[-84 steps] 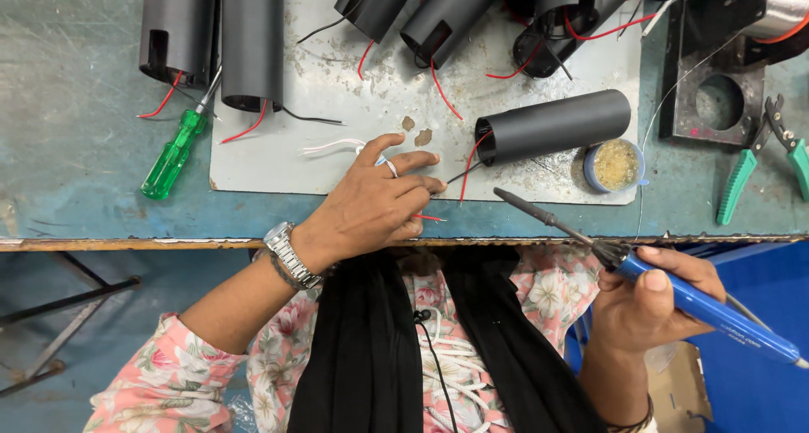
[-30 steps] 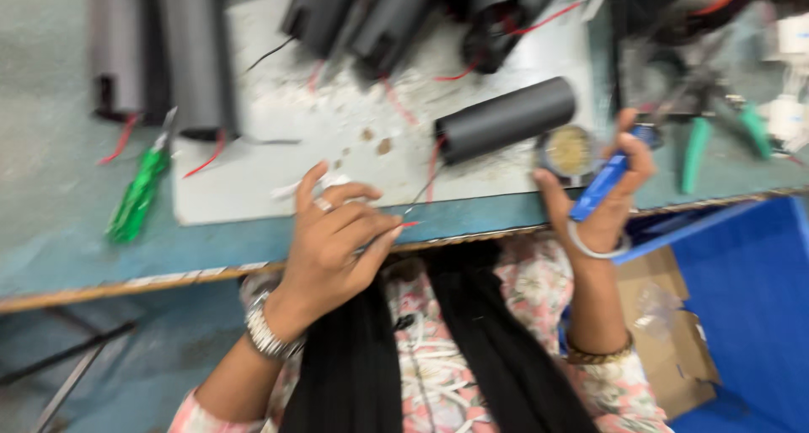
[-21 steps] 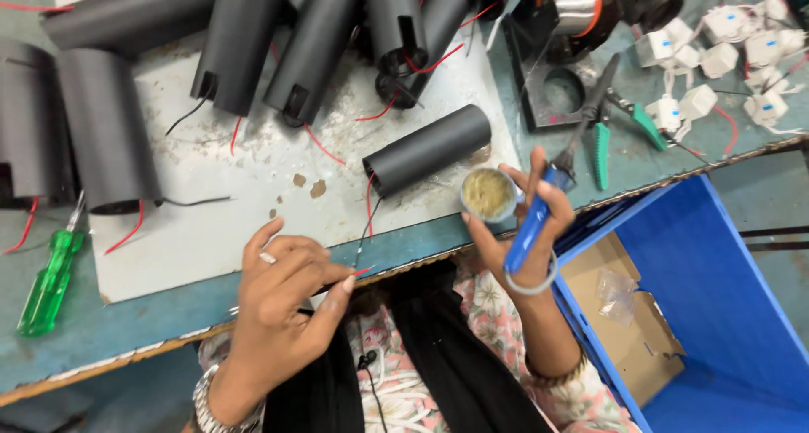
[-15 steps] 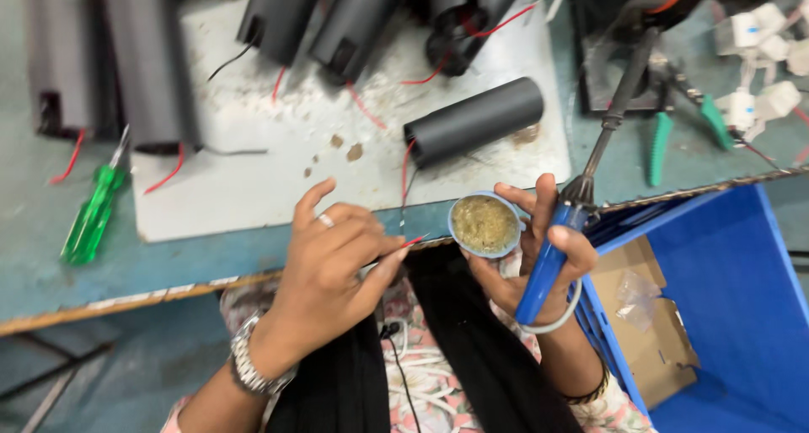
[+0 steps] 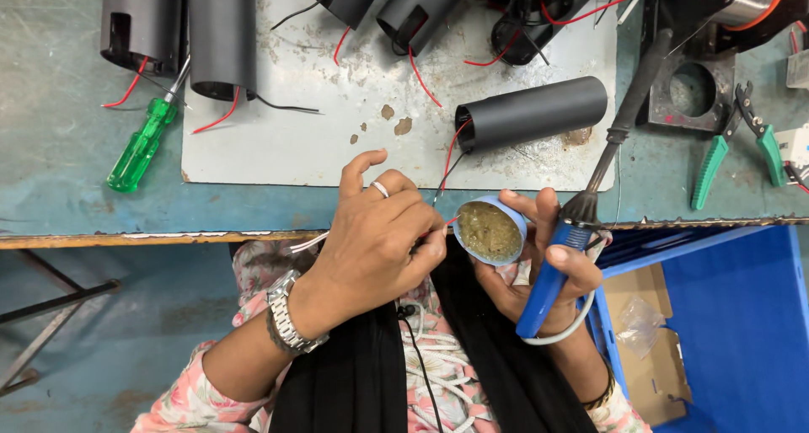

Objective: The person uses a soldering iron to join red and black wires to a white plug and to black cylindrical housings. They strip wire ends, apply solder, and secure connections while handling multiple cylindrical units on a workbench.

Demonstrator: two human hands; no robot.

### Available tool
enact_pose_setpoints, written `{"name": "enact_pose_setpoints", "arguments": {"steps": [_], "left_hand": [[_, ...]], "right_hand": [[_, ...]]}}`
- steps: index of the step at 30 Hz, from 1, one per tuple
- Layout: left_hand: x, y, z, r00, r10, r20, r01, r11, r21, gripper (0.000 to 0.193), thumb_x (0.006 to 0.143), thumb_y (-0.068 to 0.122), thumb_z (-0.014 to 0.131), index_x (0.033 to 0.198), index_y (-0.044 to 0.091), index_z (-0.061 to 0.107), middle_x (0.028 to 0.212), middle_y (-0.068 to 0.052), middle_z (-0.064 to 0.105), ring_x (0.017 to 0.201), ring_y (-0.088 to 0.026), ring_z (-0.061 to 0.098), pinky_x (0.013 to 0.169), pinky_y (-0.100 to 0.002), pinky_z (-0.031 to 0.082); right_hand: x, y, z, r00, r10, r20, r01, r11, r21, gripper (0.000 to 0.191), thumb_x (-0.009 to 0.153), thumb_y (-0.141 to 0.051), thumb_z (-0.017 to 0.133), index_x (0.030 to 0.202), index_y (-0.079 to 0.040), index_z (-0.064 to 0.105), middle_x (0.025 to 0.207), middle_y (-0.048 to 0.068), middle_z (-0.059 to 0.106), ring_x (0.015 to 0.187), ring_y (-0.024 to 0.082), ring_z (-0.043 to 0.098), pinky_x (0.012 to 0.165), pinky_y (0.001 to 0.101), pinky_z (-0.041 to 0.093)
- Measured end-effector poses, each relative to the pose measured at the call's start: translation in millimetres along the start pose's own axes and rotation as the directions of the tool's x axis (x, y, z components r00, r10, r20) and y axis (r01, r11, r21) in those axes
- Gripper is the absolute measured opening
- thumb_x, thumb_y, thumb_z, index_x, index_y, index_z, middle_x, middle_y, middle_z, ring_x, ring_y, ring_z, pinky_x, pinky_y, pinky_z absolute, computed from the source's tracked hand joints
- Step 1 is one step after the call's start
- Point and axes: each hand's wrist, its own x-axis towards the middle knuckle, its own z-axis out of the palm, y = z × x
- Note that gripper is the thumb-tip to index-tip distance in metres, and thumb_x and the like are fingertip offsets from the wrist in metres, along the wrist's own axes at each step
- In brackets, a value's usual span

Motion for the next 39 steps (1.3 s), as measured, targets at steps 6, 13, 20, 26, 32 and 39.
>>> {"name": "enact_pose_setpoints", "arguments": {"steps": [6, 13, 20, 26, 32, 39], "left_hand": [[0.7, -0.9, 1.9, 1.000, 0.005, -0.006, -0.005, 1.000, 0.004, 0.011, 0.084, 0.012, 0.075, 0.079, 0.010, 0.066, 0.075, -0.001, 0.061, 0.087, -0.021, 0.062, 0.116, -0.055, 0.032], [0.5, -1.9, 3.4, 1.000, 0.004, 0.000, -0.004, 1.000, 0.004, 0.012, 0.084, 0.012, 0.076, 0.080, 0.010, 0.065, 0.075, -0.001, 0.061, 0.088, -0.020, 0.062, 0.116, -0.055, 0.031], [0.8, -1.3, 3.5, 1.000, 0.005, 0.005, -0.005, 1.000, -0.002, 0.011, 0.085, 0.012, 0.076, 0.081, 0.011, 0.066, 0.074, 0.000, 0.060, 0.088, -0.020, 0.062, 0.117, -0.055, 0.031], [-0.8, -2.7, 0.9, 0.999, -0.041, 0.024, 0.044, 0.992, -0.122, 0.009, 0.085, 0.015, 0.076, 0.081, 0.011, 0.069, 0.072, 0.001, 0.060, 0.085, -0.018, 0.062, 0.118, -0.056, 0.029], [-1.5, -7.1, -1.2, 0.991, -0.121, 0.063, 0.133, 0.962, -0.241, 0.007, 0.086, 0.017, 0.074, 0.081, 0.013, 0.072, 0.071, 0.002, 0.062, 0.083, -0.017, 0.062, 0.118, -0.053, 0.026], [-2.3, -9.7, 1.5, 0.986, -0.133, 0.102, 0.156, 0.950, -0.270, 0.009, 0.088, 0.020, 0.073, 0.081, 0.013, 0.074, 0.072, 0.002, 0.064, 0.084, -0.016, 0.061, 0.117, -0.050, 0.026]], "right_hand": [[-1.2, -2.2, 1.0, 1.000, 0.001, 0.022, 0.001, 0.998, -0.062, 0.091, 0.080, 0.013, 0.079, 0.134, -0.027, 0.019, 0.168, 0.018, 0.018, 0.141, 0.043, 0.053, 0.102, 0.0496, 0.065], [-2.1, -0.1, 6.6, 1.000, -0.020, 0.013, 0.021, 0.999, -0.043, 0.091, 0.081, 0.013, 0.079, 0.135, -0.027, 0.019, 0.169, 0.018, 0.018, 0.140, 0.042, 0.054, 0.101, 0.0482, 0.066], [1.0, 0.5, 5.8, 0.999, -0.046, 0.023, 0.047, 0.998, -0.036, 0.090, 0.081, 0.014, 0.078, 0.136, -0.026, 0.019, 0.168, 0.019, 0.019, 0.140, 0.042, 0.054, 0.101, 0.0483, 0.065], [-1.3, 0.3, 1.8, 1.000, -0.012, 0.020, 0.012, 1.000, -0.003, 0.090, 0.083, 0.015, 0.077, 0.137, -0.027, 0.019, 0.169, 0.019, 0.018, 0.142, 0.042, 0.053, 0.102, 0.0492, 0.066], [-1.1, 7.9, -10.7, 0.995, 0.062, -0.080, -0.062, 0.998, -0.003, 0.094, 0.078, 0.015, 0.076, 0.139, -0.028, 0.020, 0.169, 0.020, 0.020, 0.142, 0.041, 0.052, 0.103, 0.0501, 0.063], [-4.5, 0.9, -10.4, 0.996, 0.058, -0.066, -0.058, 0.998, 0.000, 0.095, 0.079, 0.016, 0.077, 0.138, -0.030, 0.018, 0.170, 0.018, 0.019, 0.140, 0.041, 0.054, 0.103, 0.0487, 0.063]]}}
